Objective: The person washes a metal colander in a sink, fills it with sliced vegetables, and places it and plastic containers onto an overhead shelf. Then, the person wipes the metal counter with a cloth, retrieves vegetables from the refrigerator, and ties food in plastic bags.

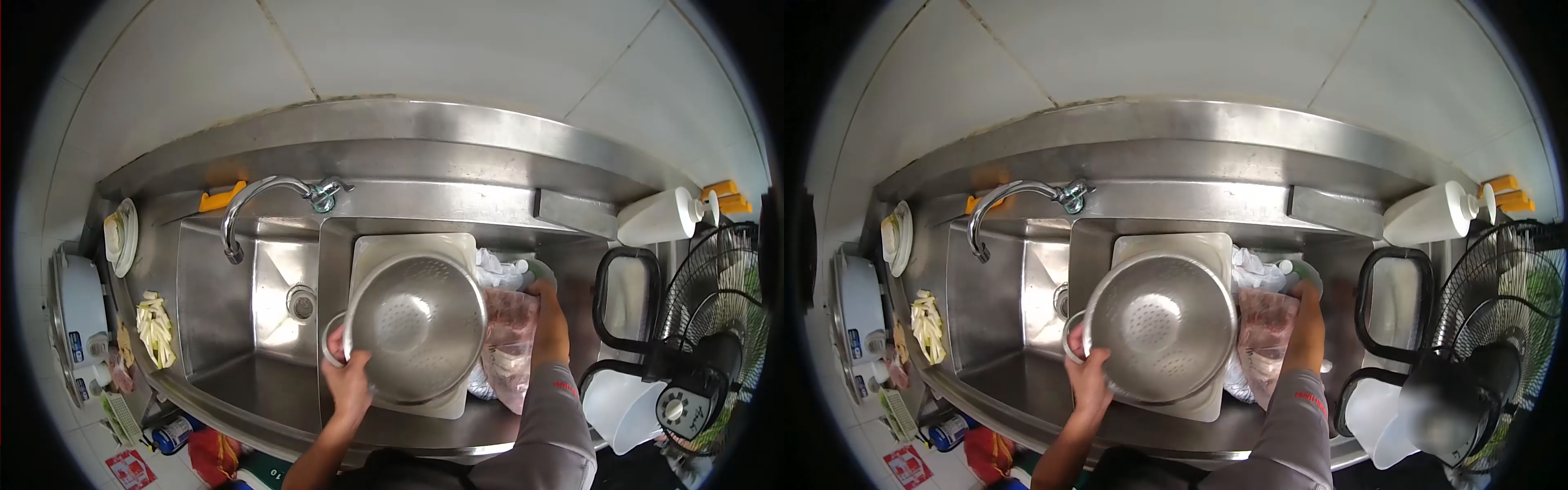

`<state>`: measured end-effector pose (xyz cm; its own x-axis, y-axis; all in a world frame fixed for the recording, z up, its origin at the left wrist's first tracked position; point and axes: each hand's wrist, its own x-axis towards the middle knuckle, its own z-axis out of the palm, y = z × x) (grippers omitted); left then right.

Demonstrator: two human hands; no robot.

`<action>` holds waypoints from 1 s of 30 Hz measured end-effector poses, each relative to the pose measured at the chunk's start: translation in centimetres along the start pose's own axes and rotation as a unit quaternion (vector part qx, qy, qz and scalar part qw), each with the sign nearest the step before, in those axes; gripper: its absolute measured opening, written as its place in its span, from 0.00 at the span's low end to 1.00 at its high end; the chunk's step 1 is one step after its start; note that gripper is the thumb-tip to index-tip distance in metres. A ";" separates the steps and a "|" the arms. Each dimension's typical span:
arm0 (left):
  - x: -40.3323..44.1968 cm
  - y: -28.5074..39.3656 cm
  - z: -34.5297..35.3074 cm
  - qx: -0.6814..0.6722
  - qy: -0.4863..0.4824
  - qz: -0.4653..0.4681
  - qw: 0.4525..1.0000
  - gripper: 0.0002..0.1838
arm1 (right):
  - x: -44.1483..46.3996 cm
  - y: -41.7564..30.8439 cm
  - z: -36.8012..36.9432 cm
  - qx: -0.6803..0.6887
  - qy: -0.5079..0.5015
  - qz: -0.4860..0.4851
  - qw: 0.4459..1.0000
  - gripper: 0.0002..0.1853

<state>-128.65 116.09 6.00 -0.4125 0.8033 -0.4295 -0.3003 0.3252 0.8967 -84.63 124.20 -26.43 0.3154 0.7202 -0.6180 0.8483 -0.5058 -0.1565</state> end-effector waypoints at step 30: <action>-2.7 9.7 -19.4 -0.320 0.049 0.092 0.942 0.30 | -43.0 -45.6 -5.6 -0.007 0.059 -0.710 0.702 0.30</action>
<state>-147.08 107.38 13.77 -0.5758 0.7568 -0.3093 -0.6605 -0.2077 0.7215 -134.50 118.98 11.55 -0.8199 0.5281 0.2211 0.3467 0.7653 -0.5423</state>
